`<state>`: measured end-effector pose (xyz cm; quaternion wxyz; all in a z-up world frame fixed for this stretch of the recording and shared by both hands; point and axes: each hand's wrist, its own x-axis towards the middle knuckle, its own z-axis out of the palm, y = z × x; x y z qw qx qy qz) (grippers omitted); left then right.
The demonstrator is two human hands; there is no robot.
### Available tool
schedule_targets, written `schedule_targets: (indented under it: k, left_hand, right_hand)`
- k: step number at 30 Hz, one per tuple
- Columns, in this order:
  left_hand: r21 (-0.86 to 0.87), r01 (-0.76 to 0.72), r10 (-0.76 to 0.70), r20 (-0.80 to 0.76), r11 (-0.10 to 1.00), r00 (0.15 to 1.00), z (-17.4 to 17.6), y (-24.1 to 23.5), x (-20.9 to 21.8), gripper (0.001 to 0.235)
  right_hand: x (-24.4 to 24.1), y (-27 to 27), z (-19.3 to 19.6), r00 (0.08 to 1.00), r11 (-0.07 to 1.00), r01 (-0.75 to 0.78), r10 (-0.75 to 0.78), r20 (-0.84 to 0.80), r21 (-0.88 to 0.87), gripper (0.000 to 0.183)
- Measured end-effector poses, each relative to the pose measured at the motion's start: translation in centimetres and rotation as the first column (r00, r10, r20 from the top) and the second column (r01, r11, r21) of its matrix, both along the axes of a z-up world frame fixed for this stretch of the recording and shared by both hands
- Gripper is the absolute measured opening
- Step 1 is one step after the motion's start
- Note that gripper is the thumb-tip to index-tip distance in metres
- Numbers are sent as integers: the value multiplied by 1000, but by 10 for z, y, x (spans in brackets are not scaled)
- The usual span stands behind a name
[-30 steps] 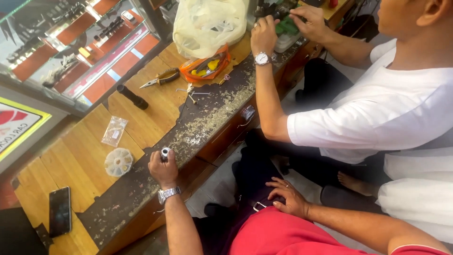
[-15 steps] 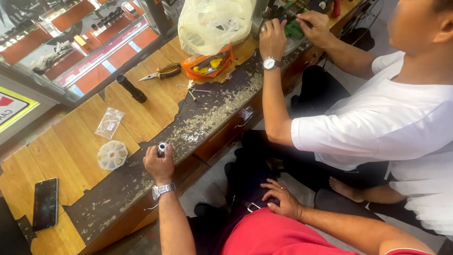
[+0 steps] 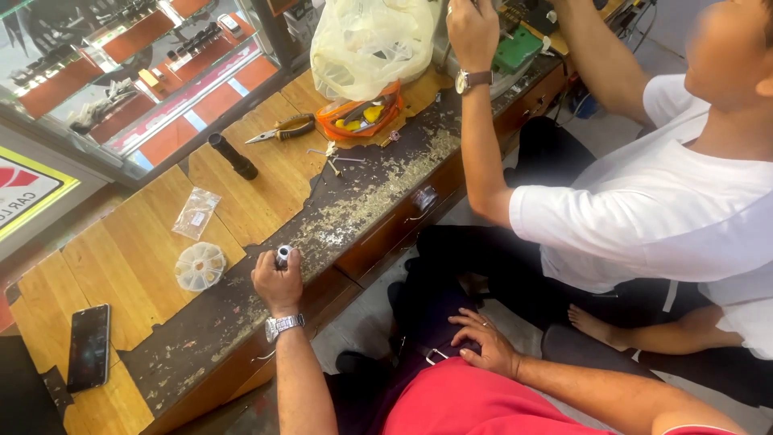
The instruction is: A locksmith is duplicating a key using a manual key-cutting machine at a workbench.
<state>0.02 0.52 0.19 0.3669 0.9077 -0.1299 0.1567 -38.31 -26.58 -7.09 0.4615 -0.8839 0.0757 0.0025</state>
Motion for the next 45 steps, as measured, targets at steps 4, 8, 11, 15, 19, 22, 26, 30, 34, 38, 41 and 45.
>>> schedule_targets:
  k: [4,8,11,15,19,22,26,30,34,38,41,45]
  left_hand:
    - [-1,2,-2,-8,1000,1000,-3,-1,1,50]
    - [-2,11,-11,29,1000,1000,-9,1,4,62]
    - [0,6,-6,24,1000,1000,-8,0,3,63]
    - [7,11,-12,41,1000,999,-9,1,3,66]
    - [13,7,-8,25,1000,1000,-11,1,4,56]
    - [18,4,-5,11,1000,1000,-11,1,4,51]
    - [19,-1,0,6,1000,1000,-10,1,4,44]
    - [15,-1,1,7,1000,1000,-11,1,5,42]
    - [20,-1,1,22,1000,1000,-14,1,5,51]
    - [9,11,-11,32,1000,999,-15,2,6,52]
    - [15,6,-6,14,1000,1000,-15,2,6,52]
    - [24,1,-2,36,1000,999,-12,2,5,51]
  right_hand:
    - [0,-1,1,1000,1000,-10,10,9,5,26]
    - [0,-1,2,1000,1000,-12,12,17,0,28]
    - [1,1,3,1000,1000,0,-1,9,8,24]
    - [0,0,3,1000,1000,-3,3,-3,14,30]
    - [0,1,5,1000,1000,3,-3,25,11,28]
    - [0,1,7,1000,1000,8,-9,25,19,27]
    - [0,0,2,999,1000,-2,2,32,7,29]
    - [0,1,7,1000,1000,3,-3,14,8,26]
    - [1,1,7,1000,1000,9,-9,9,5,27]
    - [0,1,6,1000,1000,9,-9,4,6,25]
    - [1,2,11,1000,1000,11,-11,-6,15,27]
    - [1,1,8,1000,1000,11,-11,-12,5,26]
